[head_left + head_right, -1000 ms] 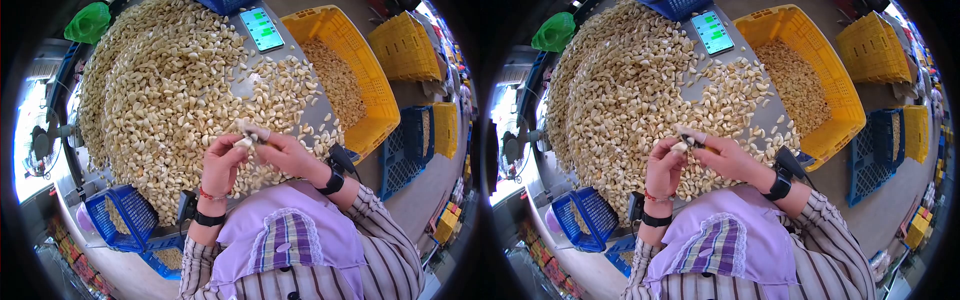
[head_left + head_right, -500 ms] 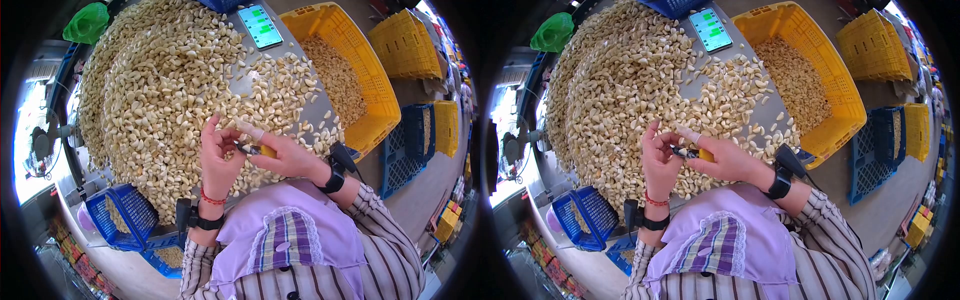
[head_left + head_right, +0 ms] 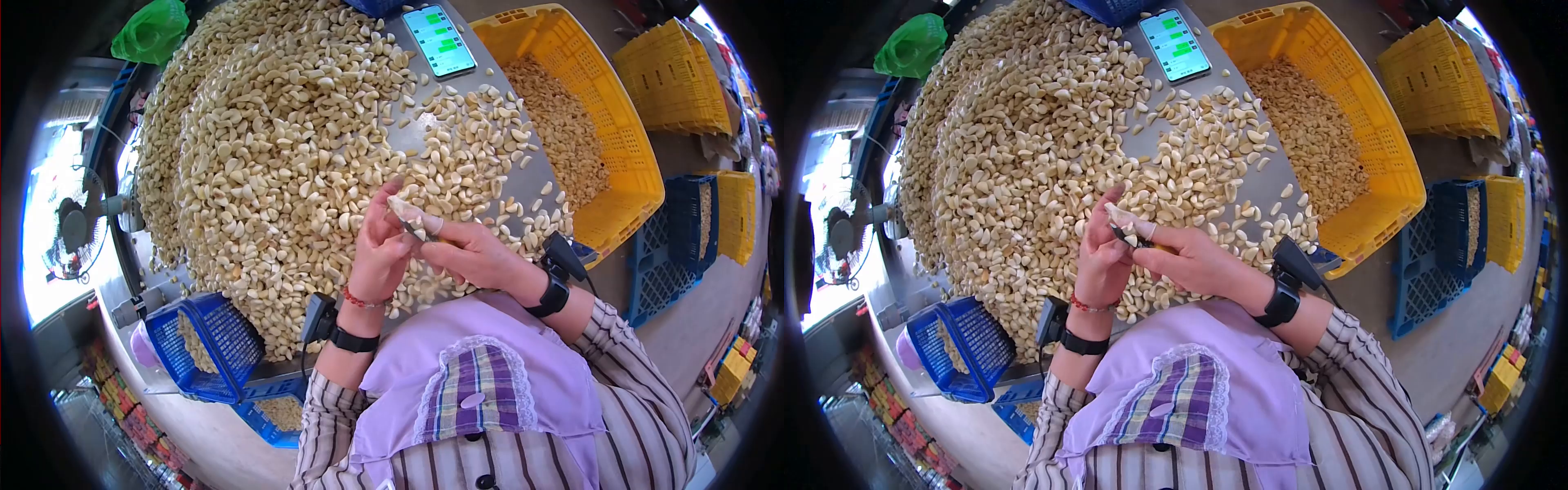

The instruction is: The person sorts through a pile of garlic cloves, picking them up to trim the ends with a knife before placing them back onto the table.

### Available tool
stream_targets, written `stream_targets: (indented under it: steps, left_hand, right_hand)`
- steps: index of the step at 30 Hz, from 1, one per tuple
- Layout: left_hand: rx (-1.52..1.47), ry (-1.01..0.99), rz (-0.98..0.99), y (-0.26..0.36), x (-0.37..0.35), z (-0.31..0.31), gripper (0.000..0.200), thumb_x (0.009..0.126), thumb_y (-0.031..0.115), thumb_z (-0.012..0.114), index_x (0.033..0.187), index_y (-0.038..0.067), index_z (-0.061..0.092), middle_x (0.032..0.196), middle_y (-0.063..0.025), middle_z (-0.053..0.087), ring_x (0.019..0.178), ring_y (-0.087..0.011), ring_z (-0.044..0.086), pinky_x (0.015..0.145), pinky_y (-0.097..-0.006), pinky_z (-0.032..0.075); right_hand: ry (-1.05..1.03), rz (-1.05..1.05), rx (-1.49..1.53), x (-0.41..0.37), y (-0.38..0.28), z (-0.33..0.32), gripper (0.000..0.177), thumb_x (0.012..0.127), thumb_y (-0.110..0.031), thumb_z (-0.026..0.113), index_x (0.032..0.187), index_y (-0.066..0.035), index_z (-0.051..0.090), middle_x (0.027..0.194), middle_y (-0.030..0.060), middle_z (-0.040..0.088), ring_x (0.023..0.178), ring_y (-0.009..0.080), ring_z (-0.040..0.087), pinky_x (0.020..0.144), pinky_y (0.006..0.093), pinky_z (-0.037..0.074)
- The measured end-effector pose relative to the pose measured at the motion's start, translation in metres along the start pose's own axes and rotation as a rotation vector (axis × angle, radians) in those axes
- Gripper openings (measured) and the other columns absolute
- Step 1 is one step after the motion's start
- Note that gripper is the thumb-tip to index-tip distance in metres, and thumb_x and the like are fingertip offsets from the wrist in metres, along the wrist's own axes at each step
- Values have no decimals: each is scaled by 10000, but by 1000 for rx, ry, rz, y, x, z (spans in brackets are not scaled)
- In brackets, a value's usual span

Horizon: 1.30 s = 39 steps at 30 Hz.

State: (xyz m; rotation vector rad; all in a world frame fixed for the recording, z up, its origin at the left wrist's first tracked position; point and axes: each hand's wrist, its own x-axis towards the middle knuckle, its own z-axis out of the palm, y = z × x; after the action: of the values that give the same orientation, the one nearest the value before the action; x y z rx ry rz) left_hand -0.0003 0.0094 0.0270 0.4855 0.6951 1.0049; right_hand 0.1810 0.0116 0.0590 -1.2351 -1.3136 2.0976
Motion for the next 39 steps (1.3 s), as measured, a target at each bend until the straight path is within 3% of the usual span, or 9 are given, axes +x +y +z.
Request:
stream_targets:
  steps: [8, 11, 17, 21, 23, 29, 31, 34, 39]
  left_hand:
    - [394, 152, 246, 2, 7, 19, 707, 738, 69, 631, 1358, 24, 293, 1066, -77, 546, 896, -149, 582, 748, -247, 501]
    - [251, 131, 145, 4, 8, 16, 715, 746, 96, 635, 1365, 35, 283, 1050, -83, 548, 851, -144, 583, 673, -243, 506]
    - [-229, -62, 304, 15, 14, -3, 506, 805, 157, 585, 1271, 23, 440, 877, -53, 538, 789, -135, 524, 559, -225, 456]
    - [-353, 129, 306, 66, 54, -69, 427, 817, 286, 636, 1164, 48, 562, 748, -12, 496, 714, -173, 500, 555, -299, 449]
    - [691, 609, 262, 85, 85, -64, 312, 824, 316, 629, 1006, 62, 622, 710, -27, 575, 625, -218, 564, 567, -393, 468]
    - [1933, 519, 277, 77, 128, -97, 374, 804, 342, 665, 965, 7, 625, 790, -112, 640, 659, -188, 611, 642, -352, 499]
    - [1778, 465, 259, 88, 125, -111, 324, 830, 290, 624, 1011, 22, 611, 808, -119, 650, 668, -189, 620, 568, -321, 489]
    - [191, 344, 309, 102, 101, -86, 247, 880, 153, 552, 1112, 72, 527, 771, -63, 624, 496, -90, 497, 407, -182, 358]
    - [1447, 322, 127, 97, 95, -109, 227, 889, 201, 543, 1041, 72, 650, 815, -90, 677, 603, -177, 605, 492, -262, 466]
  right_hand:
    - [250, -341, -176, 4, 11, 3, 392, 928, -235, 536, 1296, -98, 530, 703, -10, 590, 548, 12, 465, 482, 180, 375]
    - [21, -5, 303, -2, -1, -3, 371, 942, -229, 508, 1287, -92, 518, 706, 15, 592, 515, 33, 477, 466, 173, 377]
    - [203, -113, 584, 2, 14, -26, 354, 975, -245, 440, 1290, -88, 465, 714, 22, 576, 455, 55, 463, 417, 177, 369]
    - [208, -159, 655, 2, 20, -32, 371, 977, -263, 434, 1305, -89, 447, 723, 34, 578, 447, 69, 464, 403, 187, 370]
    - [206, -145, 623, 3, 20, -30, 380, 977, -265, 434, 1313, -88, 443, 723, 36, 577, 450, 68, 464, 404, 186, 369]
    - [209, -135, 558, 4, 14, -26, 403, 974, -272, 446, 1333, -91, 438, 714, 28, 567, 459, 66, 467, 403, 187, 363]
    - [242, -119, 586, -1, 17, -28, 391, 972, -272, 455, 1320, -93, 453, 704, 22, 562, 454, 67, 465, 399, 188, 358]
    - [305, -70, 678, 0, 30, -37, 344, 973, -264, 461, 1266, -86, 492, 693, 21, 557, 435, 74, 462, 389, 191, 354]
    - [313, -102, 701, 7, 25, -34, 318, 971, -284, 475, 1214, -85, 526, 680, 14, 546, 425, 71, 461, 381, 191, 350]
